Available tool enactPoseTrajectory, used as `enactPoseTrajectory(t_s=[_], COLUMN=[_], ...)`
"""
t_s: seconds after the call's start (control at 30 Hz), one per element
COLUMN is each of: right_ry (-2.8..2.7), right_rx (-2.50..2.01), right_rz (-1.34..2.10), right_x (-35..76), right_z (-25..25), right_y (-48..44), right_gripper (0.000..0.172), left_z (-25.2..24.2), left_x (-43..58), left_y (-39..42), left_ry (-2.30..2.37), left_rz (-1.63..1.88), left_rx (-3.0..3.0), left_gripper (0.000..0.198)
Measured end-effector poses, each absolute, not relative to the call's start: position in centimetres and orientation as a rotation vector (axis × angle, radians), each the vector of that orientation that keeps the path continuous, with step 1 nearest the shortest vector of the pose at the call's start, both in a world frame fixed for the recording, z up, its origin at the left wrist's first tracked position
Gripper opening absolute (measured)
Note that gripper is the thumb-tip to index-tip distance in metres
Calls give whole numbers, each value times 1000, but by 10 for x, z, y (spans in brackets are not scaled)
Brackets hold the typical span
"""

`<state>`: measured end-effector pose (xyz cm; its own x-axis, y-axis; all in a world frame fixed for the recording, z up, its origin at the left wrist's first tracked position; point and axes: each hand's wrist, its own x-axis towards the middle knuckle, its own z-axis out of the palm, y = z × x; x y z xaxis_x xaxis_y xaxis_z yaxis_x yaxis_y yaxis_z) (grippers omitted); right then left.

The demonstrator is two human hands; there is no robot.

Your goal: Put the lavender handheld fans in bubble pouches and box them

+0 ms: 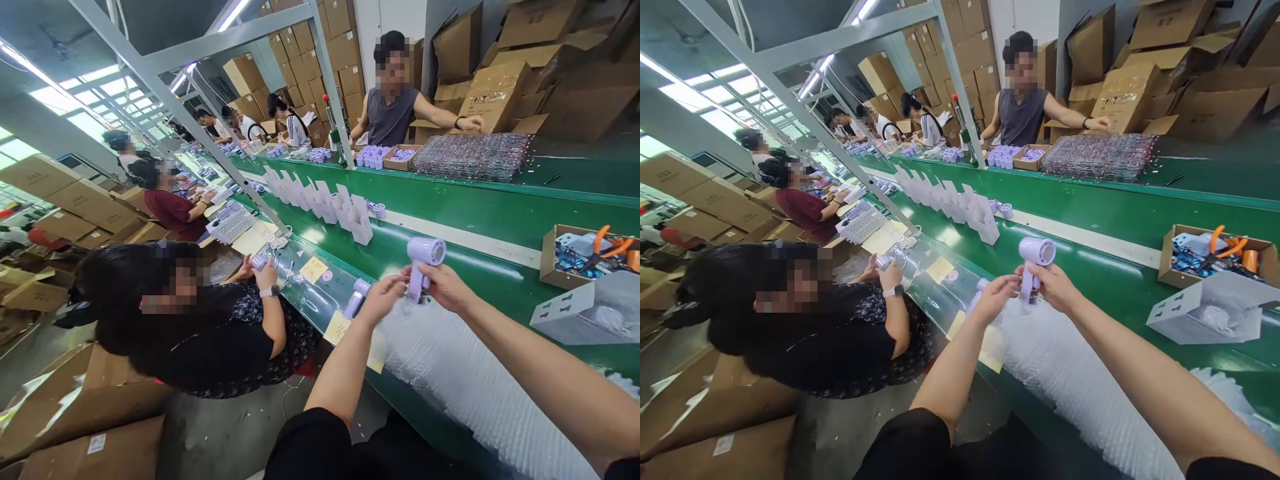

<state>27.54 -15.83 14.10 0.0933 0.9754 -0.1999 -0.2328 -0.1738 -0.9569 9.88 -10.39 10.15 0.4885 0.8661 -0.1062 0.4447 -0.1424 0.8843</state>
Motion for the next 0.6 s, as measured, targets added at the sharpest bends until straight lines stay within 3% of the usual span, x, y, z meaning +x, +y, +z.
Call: enactPoseTrajectory(t_s=[0.1, 0.23, 0.47, 0.6], right_ry=[-673, -439, 117, 225], right_rx=[-1223, -1201, -1455, -1370], right_rz=[1375, 1486, 1209, 918], right_x=[292, 314, 332, 352], right_z=[160, 165, 151, 153], right_y=[-198, -265, -395, -470], right_gripper=[36, 39, 30, 32], left_z=[85, 46, 37, 66], left_x=[57, 11, 6, 52], left_y=[-110, -134, -155, -178], left_ry=[1458, 1615, 1679, 1368], left_rz=[413, 190, 93, 436], left_rx=[1731, 1758, 1976, 2295], left_gripper=[31, 9, 25, 31])
